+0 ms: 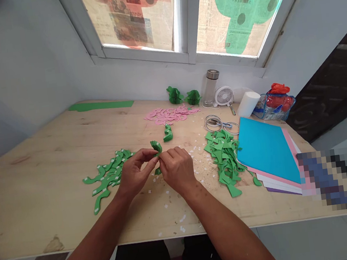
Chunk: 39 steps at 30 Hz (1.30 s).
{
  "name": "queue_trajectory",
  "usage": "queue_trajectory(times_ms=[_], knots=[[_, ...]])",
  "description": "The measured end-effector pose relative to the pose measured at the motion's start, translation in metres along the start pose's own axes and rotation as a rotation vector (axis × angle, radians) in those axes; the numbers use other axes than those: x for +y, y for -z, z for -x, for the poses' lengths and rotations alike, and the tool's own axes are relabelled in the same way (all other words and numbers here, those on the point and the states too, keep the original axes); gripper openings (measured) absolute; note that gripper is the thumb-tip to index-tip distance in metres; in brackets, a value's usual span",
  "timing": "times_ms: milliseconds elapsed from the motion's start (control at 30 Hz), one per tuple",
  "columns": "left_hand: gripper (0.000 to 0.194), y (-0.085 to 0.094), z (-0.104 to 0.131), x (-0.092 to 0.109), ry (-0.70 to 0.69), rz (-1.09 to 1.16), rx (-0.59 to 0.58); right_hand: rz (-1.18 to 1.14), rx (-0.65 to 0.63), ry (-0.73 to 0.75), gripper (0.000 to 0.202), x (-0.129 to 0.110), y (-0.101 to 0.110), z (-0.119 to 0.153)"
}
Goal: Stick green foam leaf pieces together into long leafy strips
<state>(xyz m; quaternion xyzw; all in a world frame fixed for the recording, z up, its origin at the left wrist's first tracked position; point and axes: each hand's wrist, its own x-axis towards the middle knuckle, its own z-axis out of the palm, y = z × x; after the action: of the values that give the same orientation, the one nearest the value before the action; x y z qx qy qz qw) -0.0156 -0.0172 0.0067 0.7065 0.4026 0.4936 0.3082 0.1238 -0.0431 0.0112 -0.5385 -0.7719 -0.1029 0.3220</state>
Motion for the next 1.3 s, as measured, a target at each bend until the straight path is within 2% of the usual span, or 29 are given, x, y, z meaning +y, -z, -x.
queue_trajectory(times_ms=[467,700,867,1067,1167,1300], knots=[[0.008,-0.002,0.001,-0.003,0.03,0.025,0.017,-0.083,-0.022,-0.01,0.012,0.0,0.0,0.0],[0.008,-0.002,0.0,-0.005,0.066,0.034,0.07,-0.236,0.046,-0.116,0.013,0.002,0.0,0.0],[0.009,-0.002,-0.001,-0.006,0.109,0.12,0.075,-0.449,0.101,-0.315,0.011,0.006,-0.003,-0.001],[0.01,-0.004,-0.001,-0.006,0.152,0.254,0.027,-0.986,-0.085,-0.587,0.015,0.01,-0.009,-0.006],[0.01,-0.005,-0.001,-0.006,0.157,0.293,0.005,-1.17,-0.107,-0.67,0.014,0.01,-0.009,-0.008],[0.01,-0.005,-0.001,-0.008,0.15,0.34,-0.029,-1.317,-0.121,-0.711,0.014,0.008,-0.008,-0.008]])
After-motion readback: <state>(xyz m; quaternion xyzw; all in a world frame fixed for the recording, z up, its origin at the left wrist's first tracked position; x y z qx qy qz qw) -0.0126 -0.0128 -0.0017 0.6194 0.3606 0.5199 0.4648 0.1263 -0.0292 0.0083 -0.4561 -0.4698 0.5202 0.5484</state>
